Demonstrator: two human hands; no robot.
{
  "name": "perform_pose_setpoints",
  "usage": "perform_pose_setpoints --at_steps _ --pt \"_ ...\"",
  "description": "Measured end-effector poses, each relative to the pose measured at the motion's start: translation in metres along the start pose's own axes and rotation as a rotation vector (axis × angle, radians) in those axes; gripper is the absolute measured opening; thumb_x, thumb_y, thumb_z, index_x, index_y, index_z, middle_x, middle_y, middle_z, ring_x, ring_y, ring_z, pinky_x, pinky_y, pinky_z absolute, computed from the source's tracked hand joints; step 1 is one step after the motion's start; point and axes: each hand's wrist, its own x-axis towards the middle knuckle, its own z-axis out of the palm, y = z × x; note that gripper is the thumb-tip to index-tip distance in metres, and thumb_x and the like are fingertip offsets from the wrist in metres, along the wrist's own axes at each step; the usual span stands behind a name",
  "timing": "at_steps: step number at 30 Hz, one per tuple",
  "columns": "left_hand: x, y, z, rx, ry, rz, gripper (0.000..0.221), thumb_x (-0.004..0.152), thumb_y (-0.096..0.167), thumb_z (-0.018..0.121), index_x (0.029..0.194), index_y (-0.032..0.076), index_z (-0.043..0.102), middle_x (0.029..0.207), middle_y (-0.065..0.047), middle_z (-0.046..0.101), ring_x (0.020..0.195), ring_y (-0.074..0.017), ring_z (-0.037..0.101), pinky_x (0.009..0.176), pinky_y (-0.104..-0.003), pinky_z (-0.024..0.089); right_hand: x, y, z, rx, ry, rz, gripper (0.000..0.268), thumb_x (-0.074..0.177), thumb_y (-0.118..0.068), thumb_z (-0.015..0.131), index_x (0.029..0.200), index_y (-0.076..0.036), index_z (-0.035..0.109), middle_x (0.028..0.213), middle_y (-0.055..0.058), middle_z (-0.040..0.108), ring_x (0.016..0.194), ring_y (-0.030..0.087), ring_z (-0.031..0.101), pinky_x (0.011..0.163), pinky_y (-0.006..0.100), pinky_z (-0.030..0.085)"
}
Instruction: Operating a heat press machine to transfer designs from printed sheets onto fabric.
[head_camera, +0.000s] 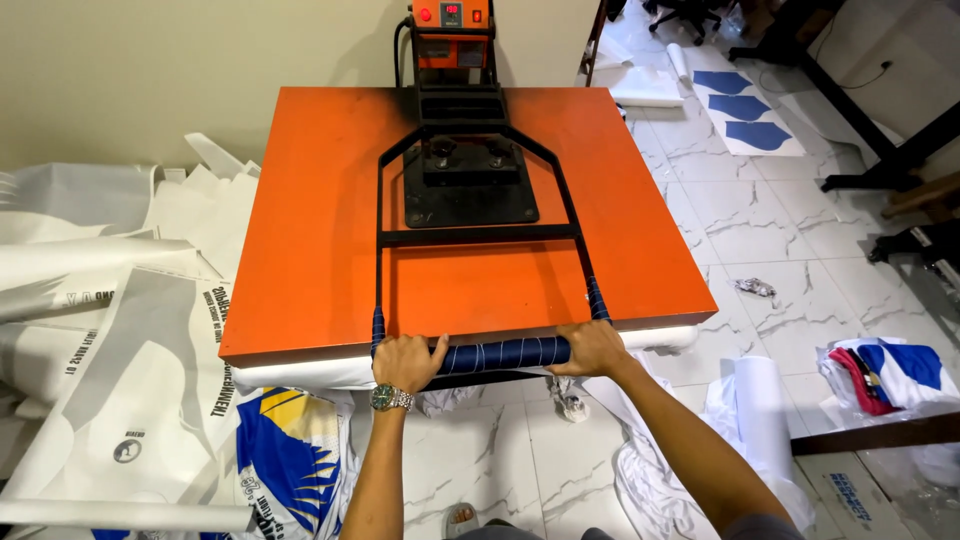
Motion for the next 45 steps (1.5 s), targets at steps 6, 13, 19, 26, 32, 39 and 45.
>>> perform_pose_setpoints --at_steps 6,13,19,26,32,39,45 --pt "0.001 -0.001 0.002 -0.006 -0.013 -0.002 0.082 0.093 0.076 0.032 0.067 0.013 0.078 0.064 -0.014 0.072 0.075 -0.0362 0.076 0.079 -0.042 0.054 0.000 0.001 0.003 0.003 0.011 0.006 0.056 0.061 -0.072 0.071 0.091 -0.025 0.068 0.079 -0.001 0.076 0.077 0.023 0.076 0.069 0.038 0.059" --pt "0.001 -0.002 -0.003 -0.006 -0.007 0.006 0.078 0.093 0.072 0.035 0.069 0.013 0.078 0.065 -0.014 0.073 0.076 -0.0356 0.077 0.082 -0.042 0.055 0.001 0.002 0.004 0.020 0.024 -0.007 0.057 0.063 -0.071 0.072 0.094 -0.024 0.069 0.081 0.000 0.076 0.078 0.024 0.076 0.069 0.038 0.059" --pt "0.001 -0.001 -0.001 -0.007 -0.027 -0.001 0.078 0.093 0.073 0.035 0.071 0.013 0.079 0.066 -0.015 0.073 0.076 -0.0362 0.077 0.080 -0.042 0.055 0.000 0.000 0.004 0.020 0.006 0.013 0.058 0.063 -0.072 0.071 0.096 -0.024 0.070 0.083 0.001 0.077 0.080 0.024 0.076 0.070 0.039 0.059" --pt "0.002 0.004 -0.013 -0.019 -0.064 -0.025 0.075 0.093 0.070 0.039 0.071 0.010 0.079 0.066 -0.016 0.074 0.076 -0.0368 0.077 0.078 -0.043 0.054 0.007 0.013 0.010 -0.008 -0.019 -0.035 0.064 0.063 -0.080 0.067 0.100 -0.027 0.070 0.084 0.002 0.078 0.079 0.025 0.077 0.071 0.039 0.060" --pt "0.000 -0.002 0.003 0.023 -0.033 -0.024 0.077 0.092 0.071 0.040 0.067 0.009 0.076 0.062 -0.017 0.071 0.069 -0.0368 0.076 0.066 -0.045 0.055 0.002 0.008 0.012 -0.058 -0.139 0.009 0.072 0.067 -0.082 0.060 0.114 -0.029 0.071 0.091 0.005 0.081 0.087 0.028 0.078 0.080 0.042 0.060" --pt "0.004 -0.006 0.015 0.055 0.108 0.063 0.071 0.092 0.069 0.047 0.060 0.011 0.073 0.058 -0.016 0.069 0.062 -0.0381 0.074 0.059 -0.046 0.055 -0.002 0.013 0.015 -0.159 0.061 -0.015 0.074 0.061 -0.094 0.054 0.102 -0.035 0.070 0.082 -0.006 0.077 0.076 0.020 0.077 0.069 0.036 0.060" --pt "0.004 -0.007 0.011 0.049 0.065 0.046 0.074 0.095 0.071 0.040 0.062 0.015 0.074 0.057 -0.014 0.069 0.063 -0.0382 0.074 0.059 -0.044 0.054 -0.005 0.013 0.021 -0.185 0.106 -0.062 0.070 0.065 -0.094 0.056 0.098 -0.034 0.069 0.080 -0.008 0.075 0.074 0.018 0.076 0.067 0.033 0.059"
